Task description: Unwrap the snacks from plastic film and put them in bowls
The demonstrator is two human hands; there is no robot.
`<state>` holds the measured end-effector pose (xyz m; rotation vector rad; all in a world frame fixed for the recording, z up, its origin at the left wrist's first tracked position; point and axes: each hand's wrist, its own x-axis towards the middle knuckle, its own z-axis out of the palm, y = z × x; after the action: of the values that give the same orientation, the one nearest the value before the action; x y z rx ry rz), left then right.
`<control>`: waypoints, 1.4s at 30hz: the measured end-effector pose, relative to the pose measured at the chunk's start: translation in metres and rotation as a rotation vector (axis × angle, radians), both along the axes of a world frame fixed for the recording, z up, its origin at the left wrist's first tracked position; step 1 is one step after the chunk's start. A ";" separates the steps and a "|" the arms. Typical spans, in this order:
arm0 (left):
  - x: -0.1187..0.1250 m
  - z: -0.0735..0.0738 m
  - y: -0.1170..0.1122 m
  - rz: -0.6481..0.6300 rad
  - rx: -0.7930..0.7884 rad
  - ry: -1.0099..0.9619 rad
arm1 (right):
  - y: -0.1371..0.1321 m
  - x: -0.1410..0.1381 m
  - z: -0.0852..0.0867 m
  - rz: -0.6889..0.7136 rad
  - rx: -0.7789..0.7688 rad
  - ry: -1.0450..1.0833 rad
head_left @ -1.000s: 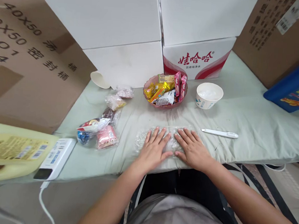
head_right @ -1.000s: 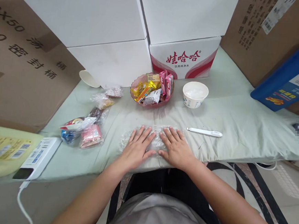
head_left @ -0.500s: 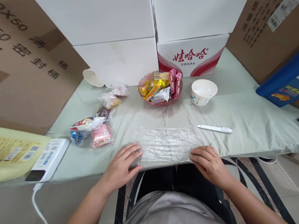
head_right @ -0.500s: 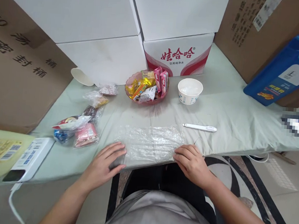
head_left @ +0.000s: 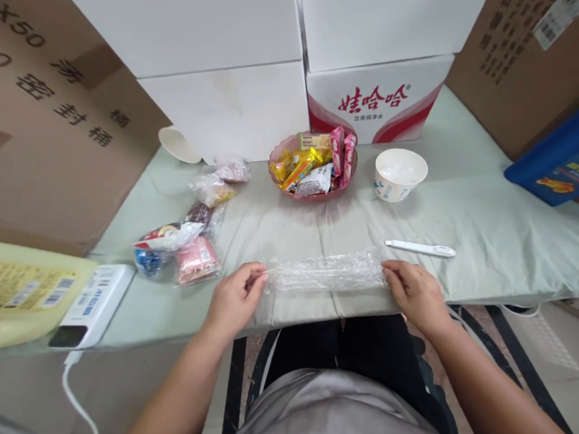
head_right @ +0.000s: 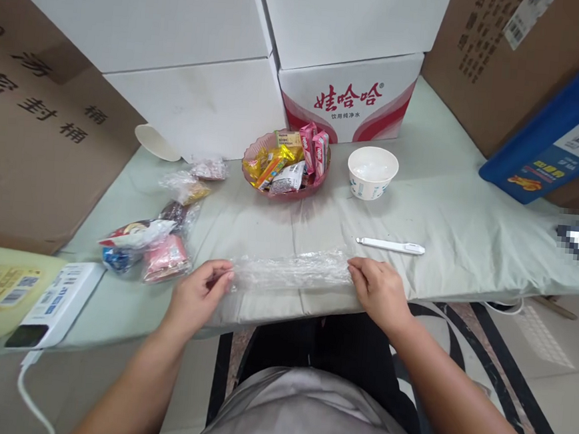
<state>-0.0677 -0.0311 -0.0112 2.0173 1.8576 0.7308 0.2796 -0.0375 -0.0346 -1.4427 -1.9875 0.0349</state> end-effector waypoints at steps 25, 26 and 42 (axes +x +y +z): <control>0.070 -0.019 -0.030 -0.335 0.231 0.405 | -0.027 -0.002 -0.010 0.244 -0.101 -0.372; 0.078 -0.018 -0.036 -0.354 0.273 0.363 | -0.035 0.000 -0.010 0.251 -0.082 -0.343; 0.104 -0.013 -0.062 -0.599 0.103 -0.451 | -0.030 -0.023 0.019 0.739 -0.296 0.132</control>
<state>0.0359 -0.0931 -0.0243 2.0837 0.9181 0.9965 0.2562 -0.0676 -0.0158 -0.7589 -2.3572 0.7498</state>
